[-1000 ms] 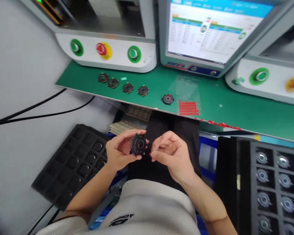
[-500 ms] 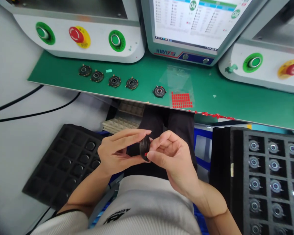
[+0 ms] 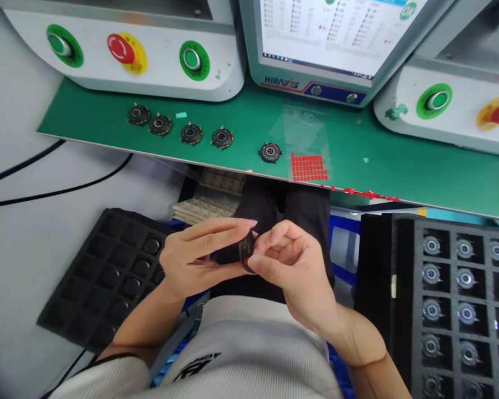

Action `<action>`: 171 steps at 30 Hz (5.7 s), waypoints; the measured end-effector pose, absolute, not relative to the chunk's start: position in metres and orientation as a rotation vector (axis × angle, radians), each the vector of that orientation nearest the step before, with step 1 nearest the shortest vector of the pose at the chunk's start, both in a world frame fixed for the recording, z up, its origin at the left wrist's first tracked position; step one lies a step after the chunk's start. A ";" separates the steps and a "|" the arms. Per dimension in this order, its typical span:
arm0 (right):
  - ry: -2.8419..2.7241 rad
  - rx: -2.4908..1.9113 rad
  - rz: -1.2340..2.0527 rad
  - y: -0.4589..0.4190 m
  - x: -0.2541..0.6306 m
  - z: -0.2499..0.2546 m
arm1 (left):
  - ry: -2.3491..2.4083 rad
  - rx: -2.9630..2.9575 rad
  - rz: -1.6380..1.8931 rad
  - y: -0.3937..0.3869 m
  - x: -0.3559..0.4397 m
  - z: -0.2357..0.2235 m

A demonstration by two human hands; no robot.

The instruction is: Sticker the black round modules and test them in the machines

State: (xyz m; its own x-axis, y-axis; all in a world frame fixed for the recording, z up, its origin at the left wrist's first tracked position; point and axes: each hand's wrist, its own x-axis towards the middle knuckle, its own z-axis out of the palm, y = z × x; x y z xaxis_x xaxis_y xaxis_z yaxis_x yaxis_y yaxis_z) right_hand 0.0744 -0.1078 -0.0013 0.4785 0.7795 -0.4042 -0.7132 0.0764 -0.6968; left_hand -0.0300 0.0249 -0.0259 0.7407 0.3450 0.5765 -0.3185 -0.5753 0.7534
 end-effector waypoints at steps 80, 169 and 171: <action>-0.178 -1.212 0.688 -0.094 0.054 -0.018 | 0.279 1.517 0.555 -0.017 -0.005 -0.035; -1.286 -2.243 0.040 -0.101 0.348 -0.059 | 0.602 2.510 0.406 0.157 0.159 -0.051; -1.144 -2.253 -0.130 -0.133 0.381 -0.036 | 0.740 2.588 0.562 0.206 0.138 -0.024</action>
